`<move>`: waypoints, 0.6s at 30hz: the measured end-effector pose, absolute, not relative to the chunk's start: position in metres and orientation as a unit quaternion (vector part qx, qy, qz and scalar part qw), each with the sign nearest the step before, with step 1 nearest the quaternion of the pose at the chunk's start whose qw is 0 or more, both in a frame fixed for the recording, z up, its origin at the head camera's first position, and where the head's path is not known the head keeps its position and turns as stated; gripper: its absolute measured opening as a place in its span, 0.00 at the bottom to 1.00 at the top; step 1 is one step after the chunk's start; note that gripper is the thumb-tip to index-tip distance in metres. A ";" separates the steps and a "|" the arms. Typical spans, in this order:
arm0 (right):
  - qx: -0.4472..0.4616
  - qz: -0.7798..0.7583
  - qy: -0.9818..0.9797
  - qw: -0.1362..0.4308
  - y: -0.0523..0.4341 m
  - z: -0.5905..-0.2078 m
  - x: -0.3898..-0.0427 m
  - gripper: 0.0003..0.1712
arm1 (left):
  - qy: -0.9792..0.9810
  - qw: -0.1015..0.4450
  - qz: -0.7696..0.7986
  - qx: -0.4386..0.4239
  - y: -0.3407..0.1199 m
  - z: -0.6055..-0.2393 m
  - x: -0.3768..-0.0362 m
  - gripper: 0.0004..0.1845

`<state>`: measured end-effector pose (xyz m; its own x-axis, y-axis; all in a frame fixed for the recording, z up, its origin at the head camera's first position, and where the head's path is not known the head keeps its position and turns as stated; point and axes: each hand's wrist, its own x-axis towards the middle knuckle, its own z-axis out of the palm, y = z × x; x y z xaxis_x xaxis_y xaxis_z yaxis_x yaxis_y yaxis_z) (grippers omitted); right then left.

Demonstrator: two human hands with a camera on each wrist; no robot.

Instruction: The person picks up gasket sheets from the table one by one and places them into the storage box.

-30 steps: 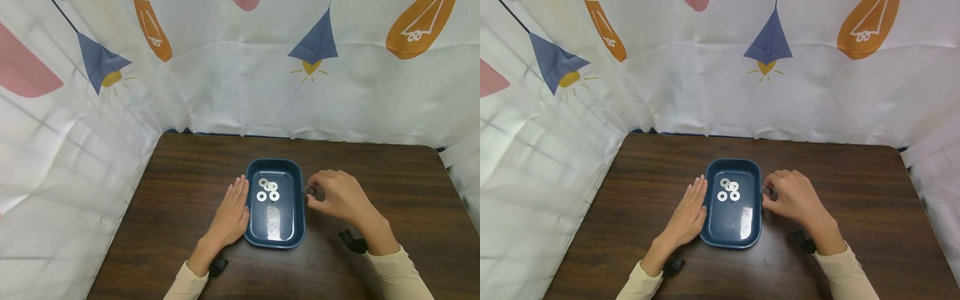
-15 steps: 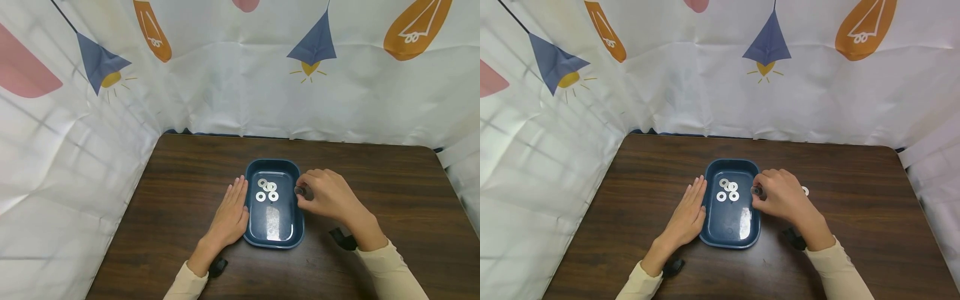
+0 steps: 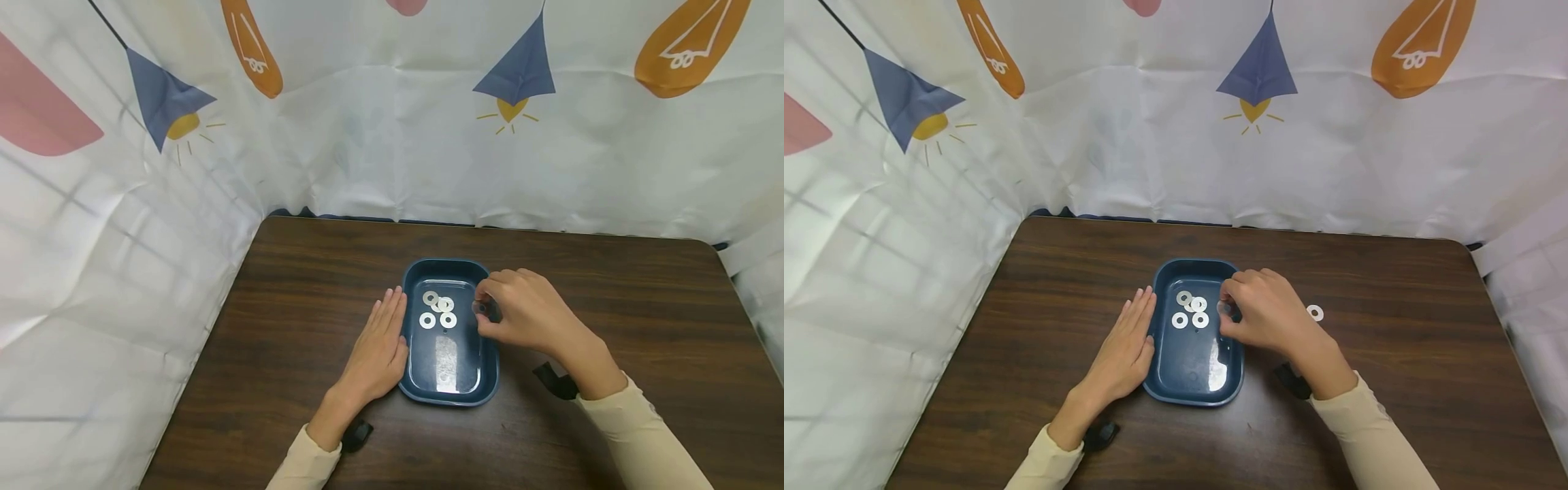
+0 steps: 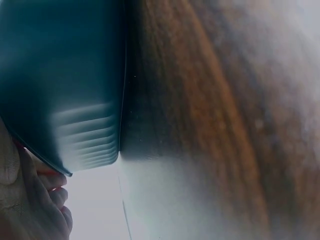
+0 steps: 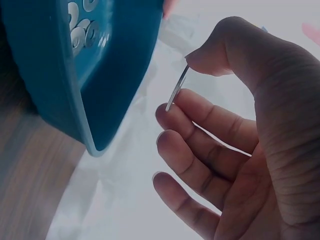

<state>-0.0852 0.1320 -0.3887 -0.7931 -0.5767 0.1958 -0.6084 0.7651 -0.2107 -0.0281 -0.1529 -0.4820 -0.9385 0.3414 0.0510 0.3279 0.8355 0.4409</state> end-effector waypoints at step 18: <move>0.337 0.127 -0.932 0.053 0.120 -0.385 -0.091 0.07 | 0.958 0.015 0.227 0.176 -0.153 -0.482 -0.029 0.40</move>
<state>-0.0912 0.1202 -0.3848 -0.7676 -0.6139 0.1842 -0.6408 0.7411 -0.2005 -0.0287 -0.1530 -0.4821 -0.9377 0.3437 0.0510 0.3299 0.8347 0.4410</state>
